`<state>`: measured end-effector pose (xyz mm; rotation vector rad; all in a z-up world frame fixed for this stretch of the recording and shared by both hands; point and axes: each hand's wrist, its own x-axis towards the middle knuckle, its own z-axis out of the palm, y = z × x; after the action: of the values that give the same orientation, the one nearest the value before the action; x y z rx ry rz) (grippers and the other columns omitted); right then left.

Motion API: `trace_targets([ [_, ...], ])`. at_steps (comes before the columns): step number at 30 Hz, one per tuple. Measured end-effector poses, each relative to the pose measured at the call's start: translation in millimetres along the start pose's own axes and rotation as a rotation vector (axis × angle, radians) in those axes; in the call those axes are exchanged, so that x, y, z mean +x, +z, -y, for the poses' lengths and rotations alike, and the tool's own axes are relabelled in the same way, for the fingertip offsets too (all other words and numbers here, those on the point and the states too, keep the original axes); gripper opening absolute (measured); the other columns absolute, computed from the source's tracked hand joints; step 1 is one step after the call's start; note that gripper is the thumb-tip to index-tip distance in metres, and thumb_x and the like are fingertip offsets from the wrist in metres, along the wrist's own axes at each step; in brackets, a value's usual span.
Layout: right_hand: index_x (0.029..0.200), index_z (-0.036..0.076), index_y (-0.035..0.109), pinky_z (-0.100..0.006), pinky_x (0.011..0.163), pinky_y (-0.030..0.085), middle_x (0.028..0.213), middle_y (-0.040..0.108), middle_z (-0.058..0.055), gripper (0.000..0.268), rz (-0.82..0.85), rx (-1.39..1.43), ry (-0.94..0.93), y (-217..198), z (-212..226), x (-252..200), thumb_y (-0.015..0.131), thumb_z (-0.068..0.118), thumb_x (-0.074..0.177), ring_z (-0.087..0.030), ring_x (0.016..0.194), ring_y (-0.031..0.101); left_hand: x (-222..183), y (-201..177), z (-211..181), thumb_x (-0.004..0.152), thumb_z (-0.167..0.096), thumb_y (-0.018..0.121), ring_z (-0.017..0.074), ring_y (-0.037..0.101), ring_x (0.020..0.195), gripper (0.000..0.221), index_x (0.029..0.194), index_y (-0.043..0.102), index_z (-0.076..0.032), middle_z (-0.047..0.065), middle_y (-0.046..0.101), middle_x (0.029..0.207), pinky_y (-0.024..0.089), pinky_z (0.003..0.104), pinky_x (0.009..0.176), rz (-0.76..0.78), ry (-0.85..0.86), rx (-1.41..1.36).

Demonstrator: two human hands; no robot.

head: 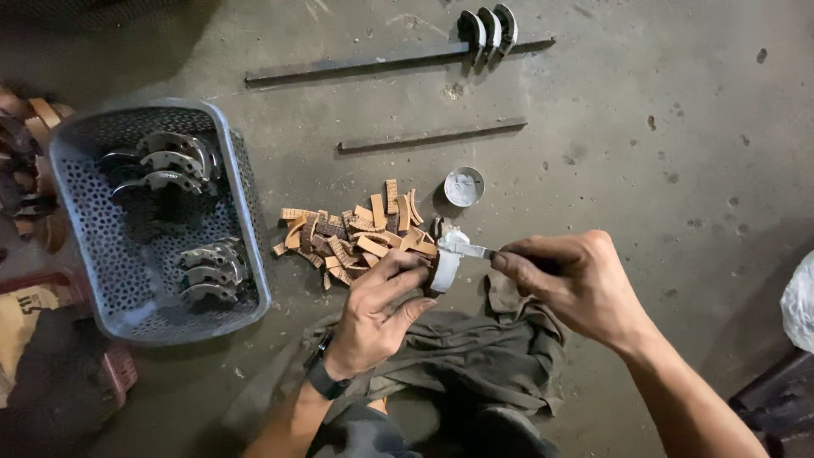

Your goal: Applying a white adhesive paste to the back of metal bearing shells and attaching brown cork gasket strips to them.

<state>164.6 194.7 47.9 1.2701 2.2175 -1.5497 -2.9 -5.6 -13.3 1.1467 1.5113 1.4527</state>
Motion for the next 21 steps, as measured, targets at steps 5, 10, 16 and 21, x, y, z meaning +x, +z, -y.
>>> trace_targets([
  [5, 0.099, 0.008, 0.085, -0.031, 0.046, 0.05, 0.062, 0.075, -0.005, 0.023, 0.02, 0.013, 0.051, -3, -14, 8, 0.076, 0.025, 0.087, -0.011, 0.051, 0.061, -2, -2, 1, 0.09, 0.002, 0.075, 0.0256, 0.069, 0.108, 0.027, 0.115, 0.067, 0.006, 0.013, 0.066, 0.117, 0.057, 0.032, 0.092, 0.034, -0.003, 0.017],
  [10, 0.097, 0.007, 0.086, -0.03, 0.048, 0.048, 0.06, 0.071, -0.005, 0.022, 0.056, 0.068, 0.112, -5, -19, 13, 0.075, 0.022, 0.086, -0.011, 0.054, 0.059, -4, -2, 6, 0.088, 0.004, 0.073, 0.0257, 0.071, 0.109, 0.028, 0.116, 0.067, 0.006, 0.014, 0.066, 0.12, 0.058, 0.031, 0.092, 0.067, -0.051, 0.004],
  [16, 0.101, 0.005, 0.08, -0.027, 0.043, 0.041, 0.069, 0.072, -0.004, 0.016, -0.264, 0.394, -0.132, 16, -67, 7, 0.07, 0.016, 0.098, -0.008, 0.052, 0.056, -7, 0, 22, 0.09, 0.004, 0.077, 0.0192, 0.068, 0.103, 0.028, 0.117, 0.069, 0.008, 0.011, 0.064, 0.118, 0.057, 0.03, 0.088, 0.059, -0.127, -0.116],
  [21, 0.11, -0.001, 0.074, -0.032, 0.056, 0.049, 0.086, 0.072, -0.014, 0.024, -0.536, -0.233, -0.908, 44, -41, 1, 0.074, 0.0, 0.086, -0.016, 0.067, 0.061, -5, 2, 33, 0.093, 0.012, 0.068, 0.0139, 0.065, 0.11, 0.033, 0.125, 0.065, 0.009, 0.008, 0.058, 0.134, 0.059, 0.028, 0.093, 0.022, -0.314, -0.509],
])
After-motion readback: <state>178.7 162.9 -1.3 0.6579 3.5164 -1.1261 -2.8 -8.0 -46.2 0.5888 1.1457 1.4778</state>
